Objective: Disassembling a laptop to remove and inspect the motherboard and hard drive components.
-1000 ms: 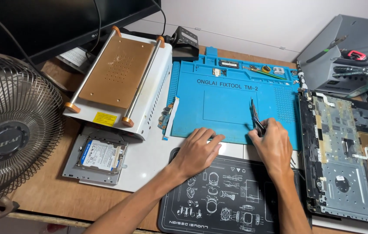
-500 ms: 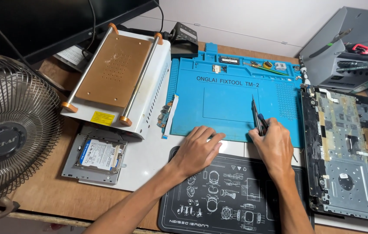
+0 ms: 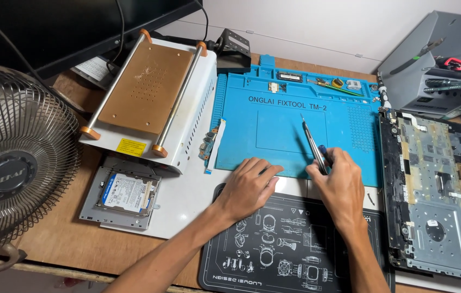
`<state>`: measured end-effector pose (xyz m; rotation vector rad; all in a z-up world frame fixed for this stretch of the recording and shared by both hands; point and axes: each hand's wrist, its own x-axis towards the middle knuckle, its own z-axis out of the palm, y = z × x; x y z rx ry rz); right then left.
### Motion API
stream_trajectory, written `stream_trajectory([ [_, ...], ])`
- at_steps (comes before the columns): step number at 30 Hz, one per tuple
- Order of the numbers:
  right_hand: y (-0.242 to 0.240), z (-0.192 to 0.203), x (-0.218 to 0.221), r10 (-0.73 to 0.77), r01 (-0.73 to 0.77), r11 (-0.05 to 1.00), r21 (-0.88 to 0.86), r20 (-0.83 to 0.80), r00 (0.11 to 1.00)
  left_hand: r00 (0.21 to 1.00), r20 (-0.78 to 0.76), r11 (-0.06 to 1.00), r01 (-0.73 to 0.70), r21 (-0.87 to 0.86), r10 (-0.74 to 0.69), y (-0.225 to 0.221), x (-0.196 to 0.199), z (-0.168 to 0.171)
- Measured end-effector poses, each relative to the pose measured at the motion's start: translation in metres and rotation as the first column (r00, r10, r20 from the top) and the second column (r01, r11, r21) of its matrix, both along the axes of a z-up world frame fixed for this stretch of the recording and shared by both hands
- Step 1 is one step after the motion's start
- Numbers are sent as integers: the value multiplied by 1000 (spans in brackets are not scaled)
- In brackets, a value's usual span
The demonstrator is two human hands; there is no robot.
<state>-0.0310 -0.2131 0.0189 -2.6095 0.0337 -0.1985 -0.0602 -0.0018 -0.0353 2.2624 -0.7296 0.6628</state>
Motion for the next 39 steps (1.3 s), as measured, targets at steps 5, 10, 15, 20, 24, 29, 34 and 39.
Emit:
stream_trajectory([
  [5,13,1,-9,115,-113,993,-37,41,992,999,25,999,-42,16,42,2,2,-1],
  [10,20,1,-10,301,-302,946,-115,-29,953,985,126,990,-126,63,117,6,5,7],
  [15,31,3,-11,399,-434,888,-153,-212,892,981,146,977,-150,149,128,11,4,12],
  [20,35,7,-14,420,-460,869,-182,-219,880,994,50,969,-101,226,92,13,7,-5],
  [24,33,6,-15,443,-478,861,-172,-206,872,996,41,948,-88,305,80,12,6,-8],
  [29,33,5,-17,451,-480,858,-186,-178,875,993,83,931,-105,350,80,12,12,-25],
  [34,32,5,-15,459,-489,854,-181,-184,869,995,97,918,-66,391,30,15,11,-19],
  [39,32,9,-16,464,-490,856,-168,-172,869,990,138,908,-62,414,5,16,7,-3],
])
